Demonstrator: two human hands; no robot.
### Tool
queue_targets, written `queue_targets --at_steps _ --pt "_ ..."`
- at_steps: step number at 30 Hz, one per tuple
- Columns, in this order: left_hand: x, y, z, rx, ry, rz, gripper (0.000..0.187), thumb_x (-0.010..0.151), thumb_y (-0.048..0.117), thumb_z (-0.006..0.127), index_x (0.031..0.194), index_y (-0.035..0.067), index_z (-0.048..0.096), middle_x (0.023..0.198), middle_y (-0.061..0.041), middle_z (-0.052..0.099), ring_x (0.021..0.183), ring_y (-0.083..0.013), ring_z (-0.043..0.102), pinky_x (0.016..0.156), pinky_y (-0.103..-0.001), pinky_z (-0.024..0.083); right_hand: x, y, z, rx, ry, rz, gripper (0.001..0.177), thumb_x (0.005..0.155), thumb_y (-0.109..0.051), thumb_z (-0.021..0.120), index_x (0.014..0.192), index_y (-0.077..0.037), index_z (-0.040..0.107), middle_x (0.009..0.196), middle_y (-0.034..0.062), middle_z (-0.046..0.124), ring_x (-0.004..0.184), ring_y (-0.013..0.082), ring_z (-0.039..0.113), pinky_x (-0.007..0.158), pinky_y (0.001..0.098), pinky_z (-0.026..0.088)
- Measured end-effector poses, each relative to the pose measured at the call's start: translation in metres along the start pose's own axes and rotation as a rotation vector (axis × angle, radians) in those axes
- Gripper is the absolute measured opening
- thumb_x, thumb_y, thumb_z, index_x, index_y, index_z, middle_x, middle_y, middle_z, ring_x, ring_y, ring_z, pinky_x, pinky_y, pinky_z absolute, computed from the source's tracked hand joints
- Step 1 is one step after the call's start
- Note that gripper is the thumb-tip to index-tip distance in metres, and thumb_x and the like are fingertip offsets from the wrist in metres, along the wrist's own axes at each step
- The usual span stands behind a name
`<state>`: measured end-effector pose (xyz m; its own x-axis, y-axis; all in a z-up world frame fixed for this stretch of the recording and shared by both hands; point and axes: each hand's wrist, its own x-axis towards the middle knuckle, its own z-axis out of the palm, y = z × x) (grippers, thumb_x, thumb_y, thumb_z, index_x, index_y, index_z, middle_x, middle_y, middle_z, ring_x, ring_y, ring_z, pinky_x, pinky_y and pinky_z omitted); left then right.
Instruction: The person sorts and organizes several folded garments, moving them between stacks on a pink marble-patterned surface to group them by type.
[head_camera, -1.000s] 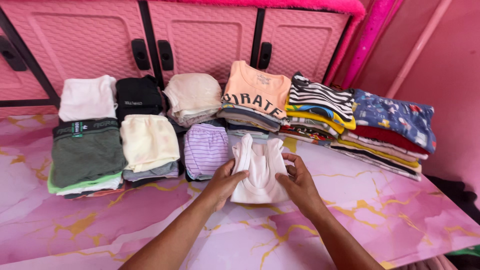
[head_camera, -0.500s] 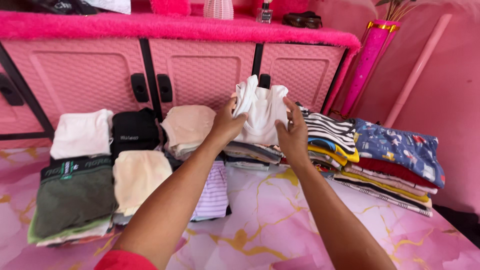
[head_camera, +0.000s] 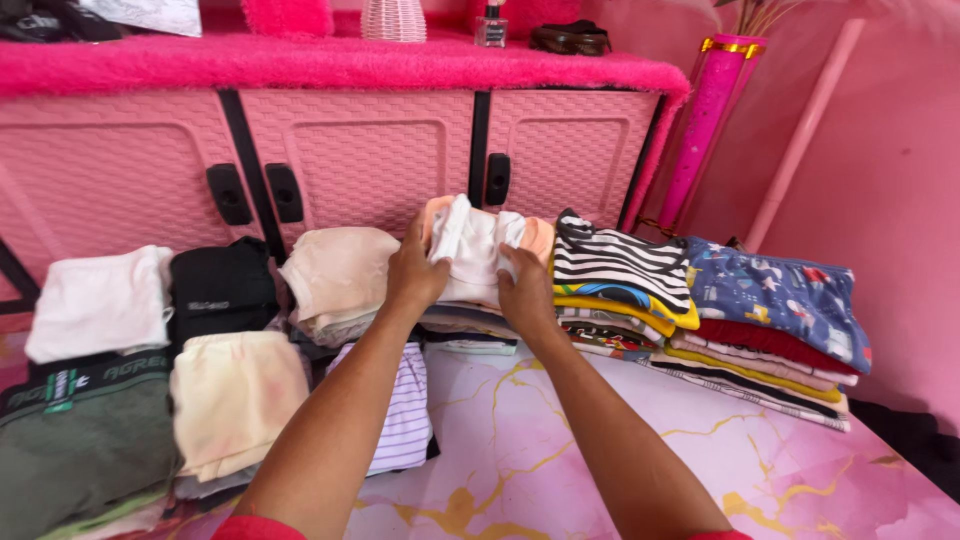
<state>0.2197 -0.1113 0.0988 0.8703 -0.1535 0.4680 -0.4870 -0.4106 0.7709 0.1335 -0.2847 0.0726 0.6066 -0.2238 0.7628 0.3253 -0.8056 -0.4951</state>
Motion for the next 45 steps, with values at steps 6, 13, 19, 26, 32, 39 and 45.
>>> queue_targets --at_steps 6,13,19,26,32,39,45 --pt "-0.025 0.024 -0.024 -0.085 0.025 0.015 0.087 0.076 0.006 0.066 0.157 0.023 0.038 0.129 -0.018 0.070 0.120 -0.0335 0.067 0.100 -0.041 0.052 -0.004 -0.030 -0.011 0.167 0.029 0.022 0.042 0.086 0.004 0.065 0.127 -0.001 0.070 0.126 0.0203 0.070 0.122 0.0324 0.065 0.108 0.0378 0.046" --pt "-0.092 0.042 -0.099 -0.152 0.130 0.227 0.079 0.080 0.001 0.066 0.154 0.018 0.043 0.122 -0.019 0.070 0.113 -0.0328 0.069 0.097 -0.040 0.054 -0.039 -0.121 -0.033 0.331 -0.053 -0.015 0.041 0.091 0.004 0.063 0.131 -0.004 0.068 0.133 0.0157 0.068 0.128 0.0259 0.062 0.109 0.0348 0.045" --pt "-0.185 0.043 -0.194 -0.099 0.226 0.367 0.076 0.084 -0.004 0.065 0.154 0.014 0.044 0.130 -0.018 0.065 0.109 -0.0267 0.066 0.095 -0.037 0.053 -0.080 -0.217 -0.027 0.430 -0.184 -0.090 0.044 0.092 0.002 0.064 0.135 -0.010 0.066 0.140 0.0195 0.063 0.131 0.0292 0.060 0.104 0.0348 0.047" --pt "-0.304 0.015 -0.277 -0.060 0.212 0.060 0.077 0.083 0.000 0.067 0.156 0.015 0.045 0.105 -0.013 0.064 0.090 -0.0228 0.060 0.083 -0.034 0.053 -0.168 -0.273 -0.002 0.524 -0.386 -0.231 0.046 0.093 0.002 0.063 0.137 -0.013 0.066 0.141 0.0232 0.062 0.135 0.0345 0.060 0.106 0.0346 0.047" --pt "-0.379 -0.009 -0.281 -0.037 -0.013 -0.300 0.081 0.080 0.007 0.072 0.155 0.019 0.042 0.096 -0.011 0.064 0.079 -0.0202 0.062 0.072 -0.033 0.054 -0.244 -0.254 0.001 0.428 -0.763 -0.070 0.044 0.088 -0.004 0.067 0.130 -0.013 0.068 0.140 0.0200 0.061 0.127 0.0370 0.061 0.098 0.0381 0.051" --pt "-0.380 -0.049 -0.296 -0.023 -0.063 -0.399 0.077 0.080 0.020 0.078 0.151 0.019 0.047 0.089 -0.009 0.069 0.074 -0.0136 0.066 0.070 -0.029 0.058 -0.220 -0.241 -0.004 0.100 -0.895 -0.303 0.036 0.084 -0.014 0.077 0.119 -0.014 0.076 0.131 0.0187 0.065 0.119 0.0395 0.060 0.101 0.0434 0.048" --pt "-0.339 -0.091 -0.336 -0.136 0.405 -0.491 0.074 0.078 0.038 0.080 0.142 0.011 0.055 0.121 -0.017 0.056 0.087 -0.0196 0.062 0.067 -0.037 0.066 -0.179 -0.299 0.029 0.322 -0.852 -0.106 0.047 0.087 -0.018 0.071 0.133 -0.012 0.064 0.134 0.0145 0.067 0.107 0.0319 0.070 0.092 0.0393 0.056"
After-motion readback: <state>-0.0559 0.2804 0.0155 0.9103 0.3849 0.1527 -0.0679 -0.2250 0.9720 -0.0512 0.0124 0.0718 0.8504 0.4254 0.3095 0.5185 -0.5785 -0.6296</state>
